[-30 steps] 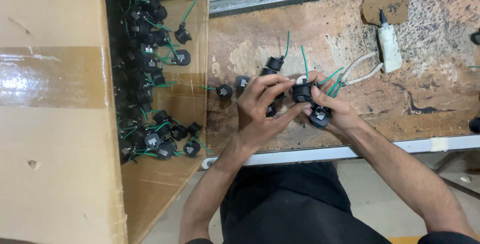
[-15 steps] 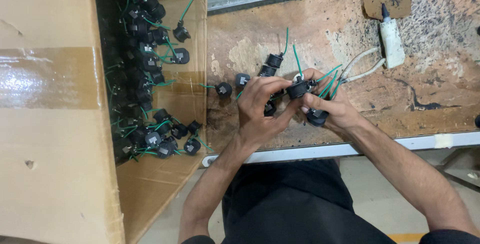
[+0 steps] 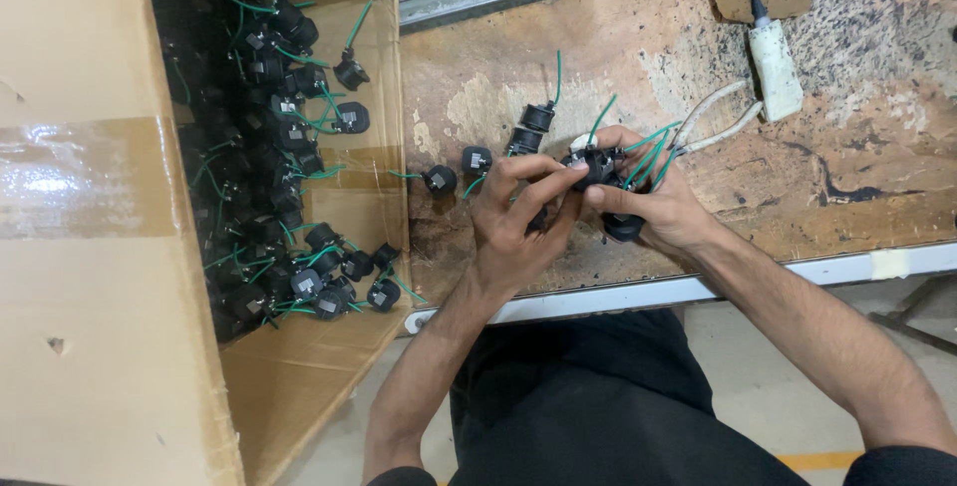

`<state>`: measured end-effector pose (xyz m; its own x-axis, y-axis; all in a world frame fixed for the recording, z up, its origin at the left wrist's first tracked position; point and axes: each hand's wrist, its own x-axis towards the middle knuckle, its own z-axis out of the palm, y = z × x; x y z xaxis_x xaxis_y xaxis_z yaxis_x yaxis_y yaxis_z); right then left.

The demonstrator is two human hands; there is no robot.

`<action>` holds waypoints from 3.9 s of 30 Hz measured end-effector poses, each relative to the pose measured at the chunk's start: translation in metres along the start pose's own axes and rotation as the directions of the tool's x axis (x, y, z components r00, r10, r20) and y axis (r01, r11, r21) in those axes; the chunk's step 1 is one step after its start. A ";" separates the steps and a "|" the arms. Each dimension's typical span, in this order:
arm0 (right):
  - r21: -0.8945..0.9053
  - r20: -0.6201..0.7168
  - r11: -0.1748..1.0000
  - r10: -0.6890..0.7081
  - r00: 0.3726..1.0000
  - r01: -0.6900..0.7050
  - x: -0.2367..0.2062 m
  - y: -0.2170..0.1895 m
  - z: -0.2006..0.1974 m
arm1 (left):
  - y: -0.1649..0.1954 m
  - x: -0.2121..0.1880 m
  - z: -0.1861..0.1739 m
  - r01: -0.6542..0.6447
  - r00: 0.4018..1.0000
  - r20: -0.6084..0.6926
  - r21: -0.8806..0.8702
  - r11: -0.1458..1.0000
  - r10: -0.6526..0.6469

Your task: The person assembles small black electronic components with green wires on a workbench. They pick up components, align and press them together, and place the assembled units into a cardboard box. The process is repeated for multiple units.

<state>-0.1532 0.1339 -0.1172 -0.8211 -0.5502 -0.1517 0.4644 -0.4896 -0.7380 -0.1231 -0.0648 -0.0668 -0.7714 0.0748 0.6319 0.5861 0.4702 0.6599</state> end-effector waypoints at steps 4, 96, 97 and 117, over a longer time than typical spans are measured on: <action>-0.039 -0.061 0.999 -0.003 0.998 0.001 0.002 0.000 0.005 | 0.001 -0.003 0.000 0.008 1.000 -0.002 -0.018 1.000 -0.008; 0.198 -0.127 0.975 -0.080 0.989 0.104 0.004 -0.006 -0.010 | -0.011 0.023 0.025 0.044 0.998 0.045 -0.142 0.989 -0.038; 0.192 -0.129 0.976 -0.079 0.989 0.103 0.004 -0.007 -0.009 | -0.011 0.023 0.025 0.046 0.998 0.042 -0.148 0.988 -0.040; 0.211 -0.069 0.971 -0.099 0.993 0.112 0.004 -0.001 -0.007 | -0.016 0.017 0.022 0.022 0.999 0.026 -0.135 0.991 -0.019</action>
<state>-0.1597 0.1369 -0.1220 -0.8840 -0.4510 -0.1230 0.4296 -0.6798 -0.5944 -0.1507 -0.0521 -0.0756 -0.7884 0.0888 0.6087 0.5971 0.3486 0.7225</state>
